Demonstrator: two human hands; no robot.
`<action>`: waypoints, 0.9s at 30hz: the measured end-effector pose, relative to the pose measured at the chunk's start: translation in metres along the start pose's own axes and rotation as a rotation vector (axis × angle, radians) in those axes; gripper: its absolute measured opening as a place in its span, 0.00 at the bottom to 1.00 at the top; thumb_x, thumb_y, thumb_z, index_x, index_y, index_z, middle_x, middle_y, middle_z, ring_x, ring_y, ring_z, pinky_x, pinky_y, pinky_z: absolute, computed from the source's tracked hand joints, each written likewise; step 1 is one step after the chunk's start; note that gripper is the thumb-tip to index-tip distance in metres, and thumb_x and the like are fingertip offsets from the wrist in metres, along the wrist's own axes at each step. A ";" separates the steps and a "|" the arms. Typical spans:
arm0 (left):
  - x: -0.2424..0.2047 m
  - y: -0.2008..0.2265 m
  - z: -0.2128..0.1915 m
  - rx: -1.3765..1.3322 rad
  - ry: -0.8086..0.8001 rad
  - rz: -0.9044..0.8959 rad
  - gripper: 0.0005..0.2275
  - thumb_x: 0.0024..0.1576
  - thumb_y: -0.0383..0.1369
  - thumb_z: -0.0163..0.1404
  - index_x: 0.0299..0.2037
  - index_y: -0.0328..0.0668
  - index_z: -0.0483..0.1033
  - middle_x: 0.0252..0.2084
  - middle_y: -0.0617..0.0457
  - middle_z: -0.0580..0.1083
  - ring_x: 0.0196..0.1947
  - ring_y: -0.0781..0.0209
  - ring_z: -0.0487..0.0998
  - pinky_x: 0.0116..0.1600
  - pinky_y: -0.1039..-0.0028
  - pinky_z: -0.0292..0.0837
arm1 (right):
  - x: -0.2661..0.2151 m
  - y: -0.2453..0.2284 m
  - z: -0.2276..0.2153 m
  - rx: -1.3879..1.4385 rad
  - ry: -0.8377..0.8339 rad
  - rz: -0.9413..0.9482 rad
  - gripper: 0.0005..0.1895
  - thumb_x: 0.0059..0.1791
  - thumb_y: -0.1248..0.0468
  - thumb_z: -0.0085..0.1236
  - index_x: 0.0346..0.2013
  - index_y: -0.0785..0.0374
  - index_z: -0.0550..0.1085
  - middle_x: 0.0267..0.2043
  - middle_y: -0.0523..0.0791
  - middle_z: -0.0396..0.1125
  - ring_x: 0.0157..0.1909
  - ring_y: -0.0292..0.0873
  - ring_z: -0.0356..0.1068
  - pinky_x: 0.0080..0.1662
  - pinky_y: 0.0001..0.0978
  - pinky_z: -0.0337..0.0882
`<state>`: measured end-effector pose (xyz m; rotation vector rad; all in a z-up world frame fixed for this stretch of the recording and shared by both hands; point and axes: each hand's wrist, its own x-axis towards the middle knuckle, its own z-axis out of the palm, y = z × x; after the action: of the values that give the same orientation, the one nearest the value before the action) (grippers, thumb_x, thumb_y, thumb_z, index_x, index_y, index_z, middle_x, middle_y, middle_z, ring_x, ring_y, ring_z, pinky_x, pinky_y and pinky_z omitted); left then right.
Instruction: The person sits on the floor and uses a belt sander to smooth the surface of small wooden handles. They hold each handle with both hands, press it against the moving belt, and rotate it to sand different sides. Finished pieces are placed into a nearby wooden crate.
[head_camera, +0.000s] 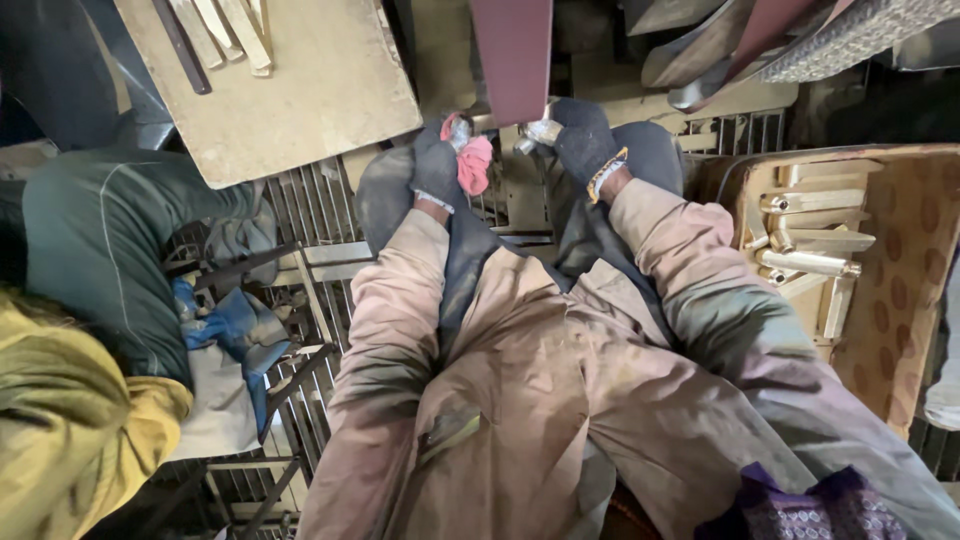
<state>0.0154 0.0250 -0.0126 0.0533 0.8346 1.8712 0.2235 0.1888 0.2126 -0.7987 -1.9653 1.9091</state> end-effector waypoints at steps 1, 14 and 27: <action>0.001 -0.001 0.000 -0.029 0.009 0.009 0.22 0.61 0.20 0.44 0.67 0.36 0.64 0.53 0.50 0.71 0.48 0.62 0.72 0.53 0.77 0.70 | -0.001 0.001 0.001 0.010 0.007 0.018 0.10 0.52 0.63 0.62 0.38 0.70 0.80 0.34 0.47 0.75 0.34 0.39 0.72 0.38 0.32 0.71; -0.026 0.001 0.011 0.229 0.105 0.105 0.14 0.61 0.17 0.48 0.58 0.26 0.72 0.44 0.50 0.73 0.39 0.63 0.73 0.45 0.76 0.71 | -0.018 -0.005 -0.007 0.018 0.013 -0.087 0.11 0.52 0.63 0.63 0.41 0.69 0.80 0.39 0.47 0.74 0.41 0.40 0.72 0.46 0.33 0.71; -0.018 -0.004 0.008 0.286 0.092 0.089 0.16 0.61 0.18 0.45 0.60 0.28 0.71 0.49 0.50 0.74 0.45 0.65 0.74 0.52 0.79 0.72 | -0.023 -0.005 -0.010 0.118 0.021 -0.087 0.10 0.53 0.67 0.60 0.44 0.72 0.78 0.42 0.47 0.75 0.44 0.39 0.75 0.49 0.30 0.74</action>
<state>0.0299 0.0155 -0.0030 0.1862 1.1759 1.8349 0.2468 0.1838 0.2218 -0.6877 -1.8242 1.9376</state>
